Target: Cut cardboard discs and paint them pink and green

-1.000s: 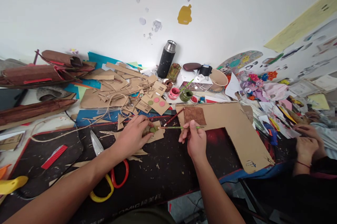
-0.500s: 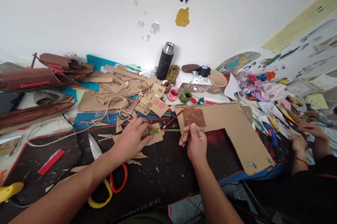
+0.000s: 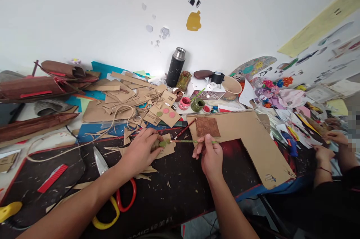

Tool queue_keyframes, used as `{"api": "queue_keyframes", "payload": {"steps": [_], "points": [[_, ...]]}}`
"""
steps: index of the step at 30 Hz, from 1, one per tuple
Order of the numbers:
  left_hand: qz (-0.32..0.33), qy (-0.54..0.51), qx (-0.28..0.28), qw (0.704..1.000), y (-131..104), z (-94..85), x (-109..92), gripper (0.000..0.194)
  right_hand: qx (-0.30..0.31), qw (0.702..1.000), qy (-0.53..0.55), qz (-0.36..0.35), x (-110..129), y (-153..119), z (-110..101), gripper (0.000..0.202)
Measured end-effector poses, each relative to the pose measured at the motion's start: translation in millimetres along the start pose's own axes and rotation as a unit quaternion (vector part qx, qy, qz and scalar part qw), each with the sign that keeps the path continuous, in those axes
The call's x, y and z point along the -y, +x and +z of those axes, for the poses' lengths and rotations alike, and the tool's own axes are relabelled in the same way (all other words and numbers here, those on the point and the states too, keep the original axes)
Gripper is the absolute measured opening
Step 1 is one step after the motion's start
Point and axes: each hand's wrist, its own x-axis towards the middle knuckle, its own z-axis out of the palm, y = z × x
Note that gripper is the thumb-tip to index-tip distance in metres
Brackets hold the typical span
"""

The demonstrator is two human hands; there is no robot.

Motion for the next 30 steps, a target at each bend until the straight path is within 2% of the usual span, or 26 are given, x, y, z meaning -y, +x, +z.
{"api": "queue_keyframes", "payload": {"steps": [7,17,24,30], "points": [[0.006,0.008,-0.002,1.000,0.0,1.9,2.7,0.012,0.019,1.000,0.002,0.015,-7.6,-4.4,1.3,0.050],[0.019,0.005,-0.021,1.000,-1.4,6.3,5.6,0.010,-0.003,1.000,0.012,0.000,1.7,-2.9,-1.1,0.052],[0.014,0.001,-0.015,1.000,-1.3,5.5,5.1,0.010,0.011,1.000,0.012,0.018,-5.8,-5.2,0.1,0.053],[0.004,-0.006,-0.019,1.000,-1.2,6.1,5.4,0.013,-0.012,0.999,0.032,0.019,-2.2,-2.9,-3.0,0.054]]}}
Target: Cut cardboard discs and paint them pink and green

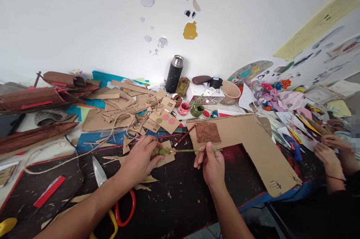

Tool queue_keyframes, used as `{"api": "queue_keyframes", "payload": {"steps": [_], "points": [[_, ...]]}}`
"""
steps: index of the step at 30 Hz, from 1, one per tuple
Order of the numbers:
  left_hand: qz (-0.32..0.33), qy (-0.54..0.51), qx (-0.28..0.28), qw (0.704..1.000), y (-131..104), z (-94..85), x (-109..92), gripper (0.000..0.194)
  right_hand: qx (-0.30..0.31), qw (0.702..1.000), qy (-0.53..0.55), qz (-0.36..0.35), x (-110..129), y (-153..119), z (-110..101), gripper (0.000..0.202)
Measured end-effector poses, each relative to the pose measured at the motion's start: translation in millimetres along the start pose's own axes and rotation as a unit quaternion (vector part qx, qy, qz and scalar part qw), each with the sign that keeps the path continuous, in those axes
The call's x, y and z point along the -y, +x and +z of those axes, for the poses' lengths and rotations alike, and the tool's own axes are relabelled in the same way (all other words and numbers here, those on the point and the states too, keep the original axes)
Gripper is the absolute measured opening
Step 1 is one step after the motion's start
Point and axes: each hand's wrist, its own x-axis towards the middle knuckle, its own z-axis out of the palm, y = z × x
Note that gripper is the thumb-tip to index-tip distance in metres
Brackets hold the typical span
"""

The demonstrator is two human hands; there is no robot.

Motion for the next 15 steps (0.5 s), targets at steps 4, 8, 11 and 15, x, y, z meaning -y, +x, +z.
{"api": "queue_keyframes", "payload": {"steps": [4,8,11,15], "points": [[-0.011,-0.011,0.002,1.000,1.0,-1.1,-1.0,0.012,-0.015,0.999,0.036,0.000,5.6,3.9,-1.4,0.052],[-0.028,-0.037,-0.009,0.999,1.7,-3.1,-1.5,0.011,-0.022,0.998,0.062,0.001,6.4,10.0,-2.2,0.052],[-0.039,-0.039,-0.013,0.998,1.9,-5.9,-1.3,0.011,-0.028,0.997,0.076,0.003,3.7,15.2,-2.7,0.052],[-0.063,-0.025,0.000,0.998,2.4,-13.0,-3.5,0.012,-0.026,0.996,0.088,0.009,-0.9,19.5,-4.4,0.053]]}}
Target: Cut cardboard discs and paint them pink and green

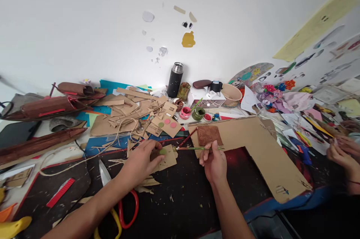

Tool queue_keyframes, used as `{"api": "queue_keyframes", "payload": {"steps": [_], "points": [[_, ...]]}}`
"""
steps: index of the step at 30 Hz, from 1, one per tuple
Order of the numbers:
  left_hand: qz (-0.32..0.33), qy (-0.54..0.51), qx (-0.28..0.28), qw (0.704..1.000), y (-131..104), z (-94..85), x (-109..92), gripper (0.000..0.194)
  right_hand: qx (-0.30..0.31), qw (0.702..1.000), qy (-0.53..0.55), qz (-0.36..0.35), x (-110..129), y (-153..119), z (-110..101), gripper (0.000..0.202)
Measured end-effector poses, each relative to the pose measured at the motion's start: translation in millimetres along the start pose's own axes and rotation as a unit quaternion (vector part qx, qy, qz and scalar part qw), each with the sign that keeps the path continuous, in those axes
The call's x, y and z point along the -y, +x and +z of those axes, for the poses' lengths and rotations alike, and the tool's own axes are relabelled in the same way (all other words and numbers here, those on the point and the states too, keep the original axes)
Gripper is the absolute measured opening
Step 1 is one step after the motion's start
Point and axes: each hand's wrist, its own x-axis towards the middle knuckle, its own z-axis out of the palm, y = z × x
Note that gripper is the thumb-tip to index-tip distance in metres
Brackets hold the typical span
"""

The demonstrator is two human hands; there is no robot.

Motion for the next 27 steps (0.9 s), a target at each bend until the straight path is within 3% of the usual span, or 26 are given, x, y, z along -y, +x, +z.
{"api": "queue_keyframes", "payload": {"steps": [5,13,18,27], "points": [[-0.003,-0.003,0.014,1.000,4.9,-17.3,-5.7,0.019,0.012,1.000,0.012,0.010,-3.0,1.3,-4.3,0.052],[0.021,0.110,-0.069,0.991,52.1,-55.9,10.6,0.022,0.018,0.999,0.028,0.014,-3.8,1.7,-6.0,0.051],[-0.007,0.145,-0.056,0.988,79.5,-51.4,25.5,0.024,0.019,0.999,0.031,0.024,-3.4,0.8,-6.1,0.052],[-0.001,0.168,-0.055,0.984,97.3,-37.8,42.1,0.023,0.022,0.999,0.030,0.029,-5.5,-0.5,-5.7,0.052]]}}
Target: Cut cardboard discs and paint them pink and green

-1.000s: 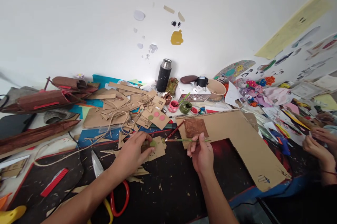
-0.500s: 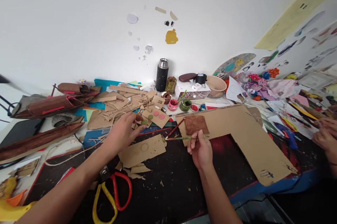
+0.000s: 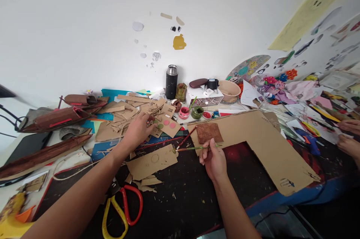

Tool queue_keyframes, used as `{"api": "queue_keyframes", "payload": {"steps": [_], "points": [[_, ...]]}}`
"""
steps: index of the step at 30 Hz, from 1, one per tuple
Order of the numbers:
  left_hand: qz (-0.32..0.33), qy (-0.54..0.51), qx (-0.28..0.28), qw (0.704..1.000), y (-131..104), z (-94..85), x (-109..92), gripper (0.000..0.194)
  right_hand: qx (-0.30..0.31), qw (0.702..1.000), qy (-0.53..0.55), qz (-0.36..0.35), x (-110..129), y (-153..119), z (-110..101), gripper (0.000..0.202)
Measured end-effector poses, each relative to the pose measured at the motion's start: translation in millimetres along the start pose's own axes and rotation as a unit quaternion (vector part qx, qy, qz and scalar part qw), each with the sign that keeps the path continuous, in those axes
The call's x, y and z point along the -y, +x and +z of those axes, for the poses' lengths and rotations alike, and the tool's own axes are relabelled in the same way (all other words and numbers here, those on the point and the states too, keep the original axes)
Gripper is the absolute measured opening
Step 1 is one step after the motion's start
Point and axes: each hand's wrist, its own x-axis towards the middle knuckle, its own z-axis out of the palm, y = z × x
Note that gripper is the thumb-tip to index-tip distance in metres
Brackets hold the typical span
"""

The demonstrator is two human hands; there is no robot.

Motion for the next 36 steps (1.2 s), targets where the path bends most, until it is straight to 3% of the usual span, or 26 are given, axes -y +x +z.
{"api": "queue_keyframes", "payload": {"steps": [17,36], "points": [[0.006,0.013,0.019,1.000,7.4,14.1,9.3,0.027,0.008,1.000,-0.006,-0.004,-2.5,-0.7,0.4,0.051],[-0.007,-0.003,0.008,1.000,10.4,11.6,7.3,0.018,0.011,1.000,-0.021,-0.002,-1.7,-0.9,-0.1,0.052]]}}
